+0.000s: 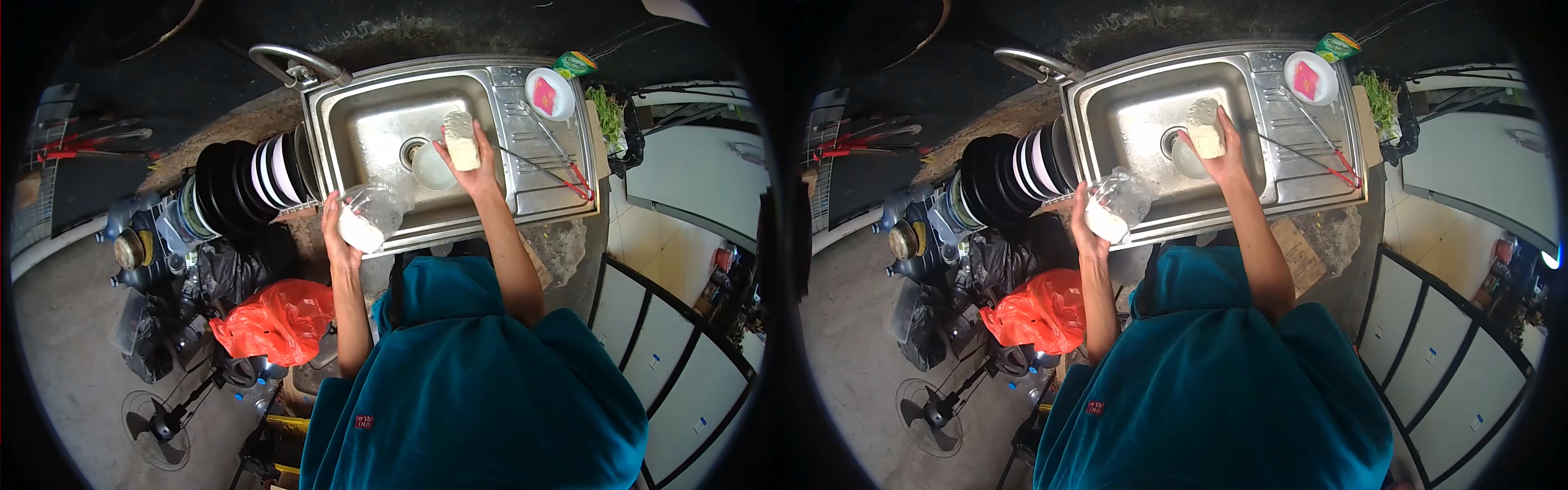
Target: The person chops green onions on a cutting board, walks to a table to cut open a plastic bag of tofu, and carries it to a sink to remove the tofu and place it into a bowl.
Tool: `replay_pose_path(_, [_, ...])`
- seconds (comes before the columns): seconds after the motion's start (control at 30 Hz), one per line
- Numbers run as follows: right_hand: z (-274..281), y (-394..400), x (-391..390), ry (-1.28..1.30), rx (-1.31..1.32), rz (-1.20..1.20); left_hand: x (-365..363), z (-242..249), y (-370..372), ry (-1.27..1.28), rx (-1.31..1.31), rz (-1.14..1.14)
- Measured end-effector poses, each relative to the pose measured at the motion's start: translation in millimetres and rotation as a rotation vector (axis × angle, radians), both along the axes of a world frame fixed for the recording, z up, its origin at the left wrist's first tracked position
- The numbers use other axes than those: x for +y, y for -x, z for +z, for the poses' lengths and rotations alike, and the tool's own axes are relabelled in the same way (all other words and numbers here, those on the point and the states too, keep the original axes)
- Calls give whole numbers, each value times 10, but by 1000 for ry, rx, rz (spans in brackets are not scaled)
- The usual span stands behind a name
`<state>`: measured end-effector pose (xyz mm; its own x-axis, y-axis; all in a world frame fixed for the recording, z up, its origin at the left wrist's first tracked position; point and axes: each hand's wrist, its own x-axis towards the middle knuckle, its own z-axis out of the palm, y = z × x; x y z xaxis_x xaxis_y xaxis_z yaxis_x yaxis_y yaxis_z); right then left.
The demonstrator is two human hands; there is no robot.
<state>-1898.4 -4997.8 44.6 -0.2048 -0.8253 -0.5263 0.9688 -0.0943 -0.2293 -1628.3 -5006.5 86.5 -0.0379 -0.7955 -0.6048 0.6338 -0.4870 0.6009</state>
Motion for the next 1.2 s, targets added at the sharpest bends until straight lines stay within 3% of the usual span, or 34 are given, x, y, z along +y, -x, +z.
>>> replay_pose_path(0.03, [-39, 8, -16, -4, -2, 2, -17, -44, 24, -4, -2, 2])
replay_pose_path(0.1, [-231, 29, -59, -159, 245, 77, -74, -131, 76, -49, -164, -124])
replay_pose_path(0.17, [-371, 79, -33, -123, 245, 137, -135, -185, 126, -40, -276, -191])
replay_pose_path(0.27, [-352, 93, 16, -157, 380, 265, -241, -121, 157, 39, -190, -210])
replay_pose_path(0.3, [-370, 109, 39, -160, 373, 267, -277, -79, 155, 49, -141, -224])
replay_pose_path(0.37, [-341, 167, 55, -51, 65, 256, -325, -40, 169, 39, -35, -180])
replay_pose_path(0.47, [-425, 80, 68, -49, 68, 251, -361, -217, 156, 29, -26, -188])
replay_pose_path(0.57, [-762, 108, 99, -58, 104, 347, -354, -790, 64, -70, -4, -236])
replay_pose_path(0.73, [-447, 164, 18, -167, 303, 500, -148, -814, 189, -61, -57, -316])
replay_pose_path(0.87, [-366, 299, 55, -240, 400, 496, -96, -505, 279, -29, -173, -286])
replay_pose_path(0.93, [-275, 382, 42, -253, 662, 558, -103, -510, 249, -4, -213, -325])
replay_pose_path(1.03, [90, 499, 65, -382, 735, 531, -208, -374, 330, 65, -257, -413])
replay_pose_path(1.1, [-78, 642, 79, -294, 637, 502, -274, -358, 469, 16, -217, -355])
replay_pose_path(1.2, [-129, 819, 56, -222, 498, 505, -355, -725, 460, 73, -202, -402])
